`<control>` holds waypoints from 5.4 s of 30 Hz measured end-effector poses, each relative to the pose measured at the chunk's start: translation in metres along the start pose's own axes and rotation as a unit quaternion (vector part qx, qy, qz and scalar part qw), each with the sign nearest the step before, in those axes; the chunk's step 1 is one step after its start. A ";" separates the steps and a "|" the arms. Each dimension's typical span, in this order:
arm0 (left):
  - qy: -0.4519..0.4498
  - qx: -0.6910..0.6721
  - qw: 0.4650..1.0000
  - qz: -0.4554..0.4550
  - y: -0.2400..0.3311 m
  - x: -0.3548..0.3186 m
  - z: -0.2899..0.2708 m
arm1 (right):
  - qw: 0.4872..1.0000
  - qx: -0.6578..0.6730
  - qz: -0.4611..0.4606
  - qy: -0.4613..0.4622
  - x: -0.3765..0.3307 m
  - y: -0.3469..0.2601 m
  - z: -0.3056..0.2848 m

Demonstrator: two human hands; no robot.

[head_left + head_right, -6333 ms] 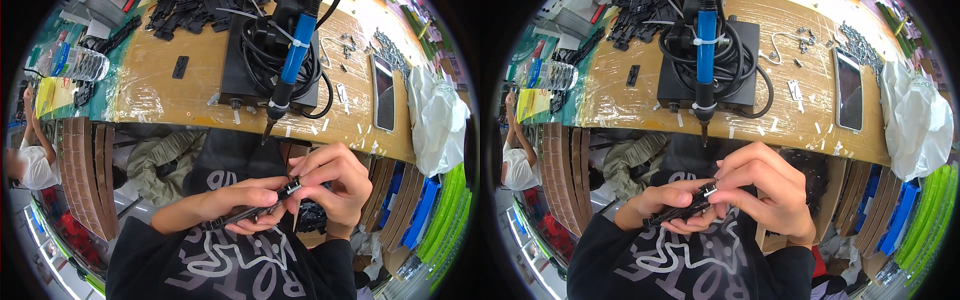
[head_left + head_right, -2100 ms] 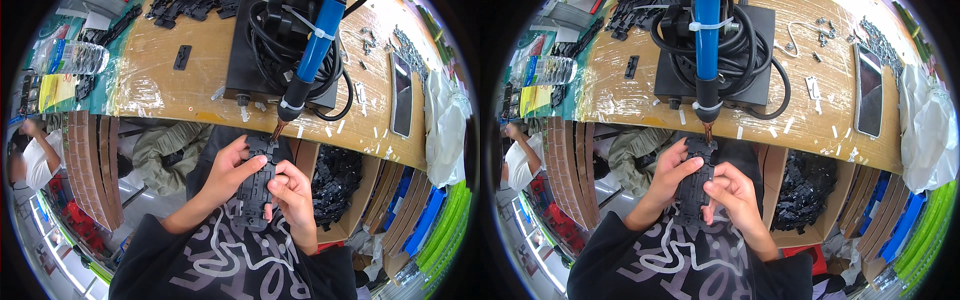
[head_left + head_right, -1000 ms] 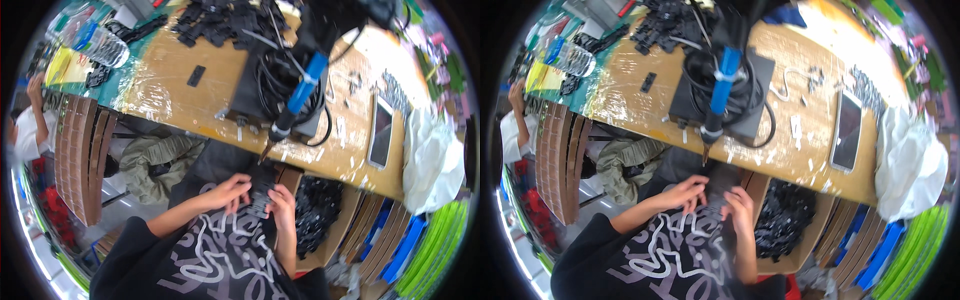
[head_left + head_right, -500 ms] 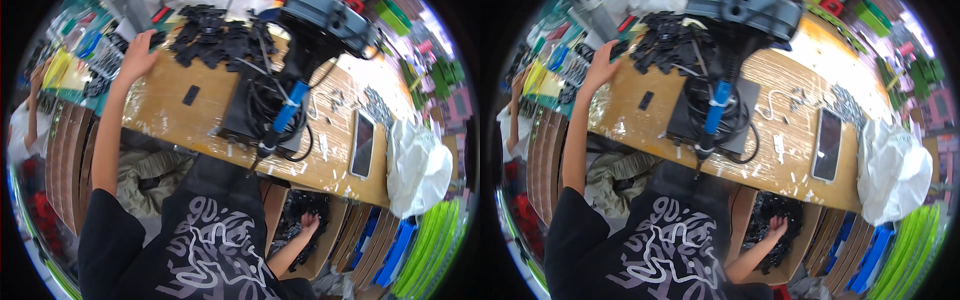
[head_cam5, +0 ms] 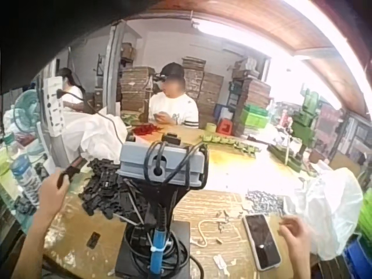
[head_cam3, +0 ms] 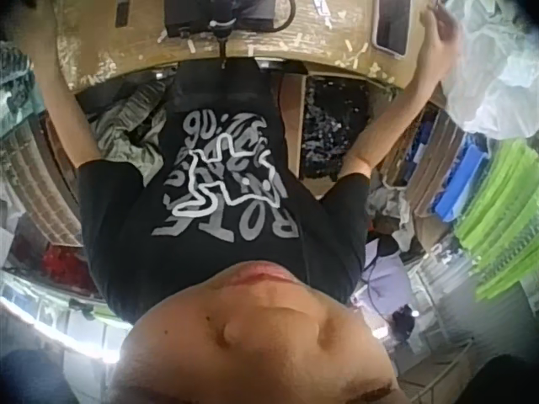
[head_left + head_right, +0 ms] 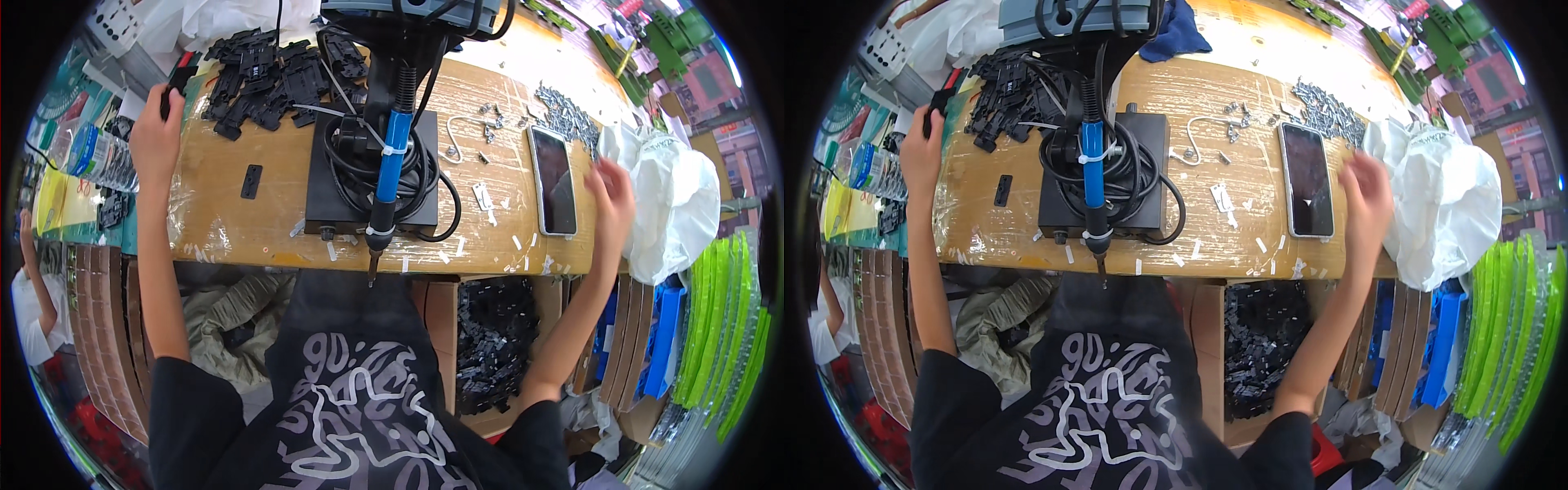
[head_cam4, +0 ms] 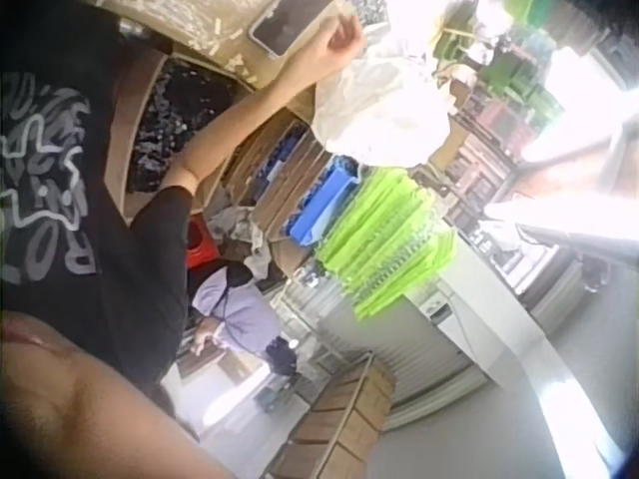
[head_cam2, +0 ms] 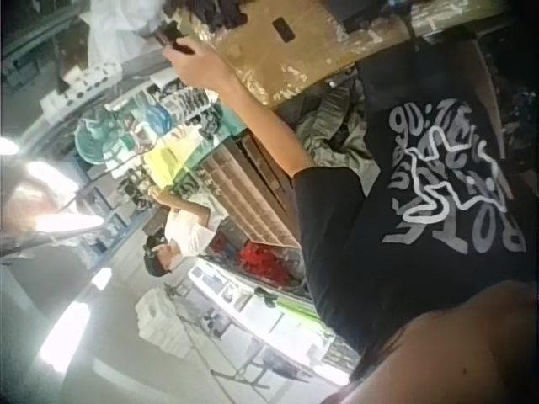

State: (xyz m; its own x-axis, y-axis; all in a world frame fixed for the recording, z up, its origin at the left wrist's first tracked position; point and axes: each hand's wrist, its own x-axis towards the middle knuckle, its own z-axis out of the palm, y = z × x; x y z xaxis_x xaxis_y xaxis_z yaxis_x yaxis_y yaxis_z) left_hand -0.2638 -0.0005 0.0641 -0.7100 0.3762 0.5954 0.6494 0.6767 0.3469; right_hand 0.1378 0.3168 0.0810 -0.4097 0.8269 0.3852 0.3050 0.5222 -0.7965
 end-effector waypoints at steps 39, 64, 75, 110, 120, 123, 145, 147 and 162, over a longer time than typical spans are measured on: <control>-0.298 -0.721 0.475 -0.406 0.147 -0.195 -0.083 | 0.999 0.051 -0.009 -0.007 -0.027 -0.042 0.042; -0.134 -0.820 0.484 -0.275 0.155 -0.201 -0.063 | 0.938 0.276 0.102 -0.182 -0.162 -0.099 0.084; -0.197 -0.839 0.461 -0.213 0.147 -0.200 -0.075 | 0.931 0.241 0.056 -0.269 -0.167 -0.105 0.080; -0.434 -0.581 0.616 -0.309 0.140 -0.240 -0.039 | 0.593 0.544 0.389 -0.449 -0.233 -0.037 0.098; -0.422 -0.596 0.608 -0.310 0.141 -0.234 -0.039 | 0.589 0.559 0.415 -0.411 -0.228 -0.050 0.097; -0.428 -0.597 0.601 -0.316 0.142 -0.229 -0.040 | 0.600 0.555 0.408 -0.407 -0.228 -0.050 0.098; -0.441 -0.576 0.609 -0.321 0.144 -0.226 -0.044 | 0.583 0.576 0.418 -0.392 -0.225 -0.060 0.096; -0.434 -0.572 0.616 -0.323 0.146 -0.224 -0.044 | 0.580 0.578 0.423 -0.389 -0.224 -0.061 0.096; -0.436 -0.565 0.624 -0.318 0.145 -0.223 -0.044 | 0.573 0.586 0.416 -0.395 -0.224 -0.061 0.100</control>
State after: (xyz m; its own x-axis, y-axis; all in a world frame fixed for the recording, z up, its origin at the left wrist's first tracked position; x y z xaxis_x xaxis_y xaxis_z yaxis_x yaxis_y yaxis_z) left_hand 0.0005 -0.0138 0.0138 -0.4799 0.7941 -0.3730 -0.4106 0.1725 0.8954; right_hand 0.1255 0.0784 -0.0031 -0.9438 0.0937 -0.3169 0.0807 -0.8645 -0.4961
